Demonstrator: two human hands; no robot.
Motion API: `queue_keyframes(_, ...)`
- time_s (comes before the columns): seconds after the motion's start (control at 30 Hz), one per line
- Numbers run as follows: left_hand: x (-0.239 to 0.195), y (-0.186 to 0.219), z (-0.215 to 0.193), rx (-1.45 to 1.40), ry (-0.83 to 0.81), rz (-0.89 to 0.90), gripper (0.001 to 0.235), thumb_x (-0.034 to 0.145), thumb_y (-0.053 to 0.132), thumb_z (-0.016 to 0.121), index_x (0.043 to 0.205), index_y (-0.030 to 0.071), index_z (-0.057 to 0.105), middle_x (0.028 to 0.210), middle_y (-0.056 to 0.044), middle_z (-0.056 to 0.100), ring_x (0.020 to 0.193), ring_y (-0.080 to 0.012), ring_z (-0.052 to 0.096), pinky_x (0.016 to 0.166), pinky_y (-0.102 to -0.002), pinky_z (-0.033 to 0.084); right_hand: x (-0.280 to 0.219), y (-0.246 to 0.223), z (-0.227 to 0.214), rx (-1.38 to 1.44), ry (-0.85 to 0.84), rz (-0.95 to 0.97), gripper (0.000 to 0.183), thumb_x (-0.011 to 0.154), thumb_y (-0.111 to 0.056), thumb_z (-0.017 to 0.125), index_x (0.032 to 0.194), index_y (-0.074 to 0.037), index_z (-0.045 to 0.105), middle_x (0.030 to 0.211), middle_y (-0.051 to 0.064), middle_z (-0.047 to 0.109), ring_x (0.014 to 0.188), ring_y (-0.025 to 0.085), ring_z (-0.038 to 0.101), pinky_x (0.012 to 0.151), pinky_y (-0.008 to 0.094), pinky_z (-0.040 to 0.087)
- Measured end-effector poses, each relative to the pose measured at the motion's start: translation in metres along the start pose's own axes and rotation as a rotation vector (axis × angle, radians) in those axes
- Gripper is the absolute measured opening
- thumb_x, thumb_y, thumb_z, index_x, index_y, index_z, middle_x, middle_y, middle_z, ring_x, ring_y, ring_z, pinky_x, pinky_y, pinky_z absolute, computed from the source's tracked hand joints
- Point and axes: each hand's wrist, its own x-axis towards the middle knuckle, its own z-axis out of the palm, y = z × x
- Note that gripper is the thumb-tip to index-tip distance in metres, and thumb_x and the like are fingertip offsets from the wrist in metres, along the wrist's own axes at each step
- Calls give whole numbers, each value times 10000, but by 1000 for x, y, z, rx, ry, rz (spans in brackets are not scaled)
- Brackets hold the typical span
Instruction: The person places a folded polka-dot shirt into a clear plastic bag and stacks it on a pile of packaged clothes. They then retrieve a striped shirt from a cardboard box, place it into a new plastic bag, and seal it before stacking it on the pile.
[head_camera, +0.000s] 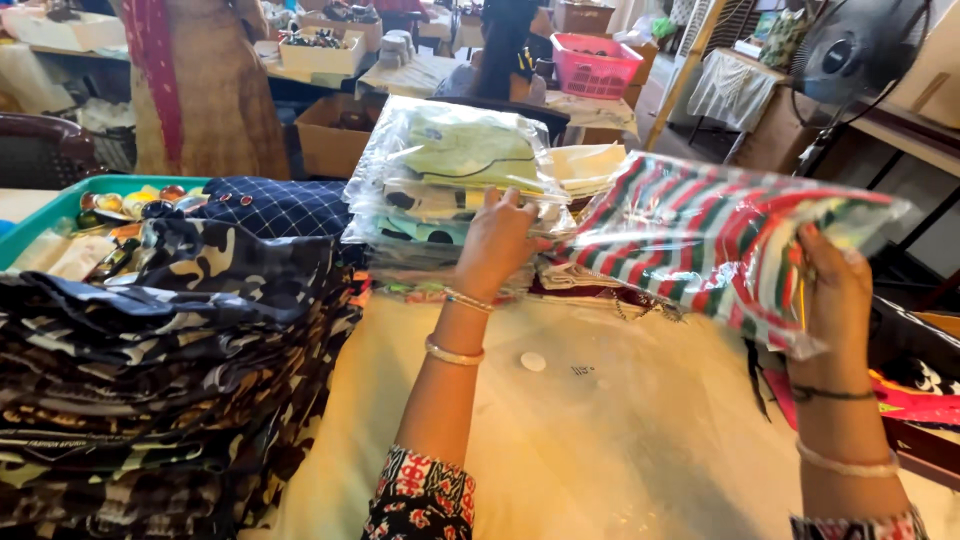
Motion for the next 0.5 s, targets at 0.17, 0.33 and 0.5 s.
queue_keyframes(0.17, 3, -25, -21, -281, 110, -41, 273, 889, 323, 715, 1003, 81, 770, 958, -158, 703, 958, -373, 619, 816, -478, 521, 98, 24, 36, 21, -93, -40, 107, 1069, -90, 663, 1133, -5, 673, 1028, 66, 741, 874, 132, 717, 780, 240, 567)
queue_keyframes(0.33, -1, -81, 8, -451, 282, -240, 318, 1064, 338, 555, 1078, 59, 707, 870, -166, 698, 822, -363, 678, 735, -471, 515, 192, 53, 120, 169, -117, -171, 135, 1034, -110, 716, 1128, -15, 695, 1024, 63, 741, 887, 145, 708, 781, 249, 576)
queue_keyframes(0.5, -8, -111, 38, -547, 240, -347, 471, 1100, 476, 416, 1260, 60, 568, 916, -163, 657, 755, -312, 712, 628, -401, 558, 254, 138, 177, 412, -104, -340, 284, 1042, -278, 704, 1266, -109, 661, 1040, -16, 622, 902, 112, 615, 832, 310, 596)
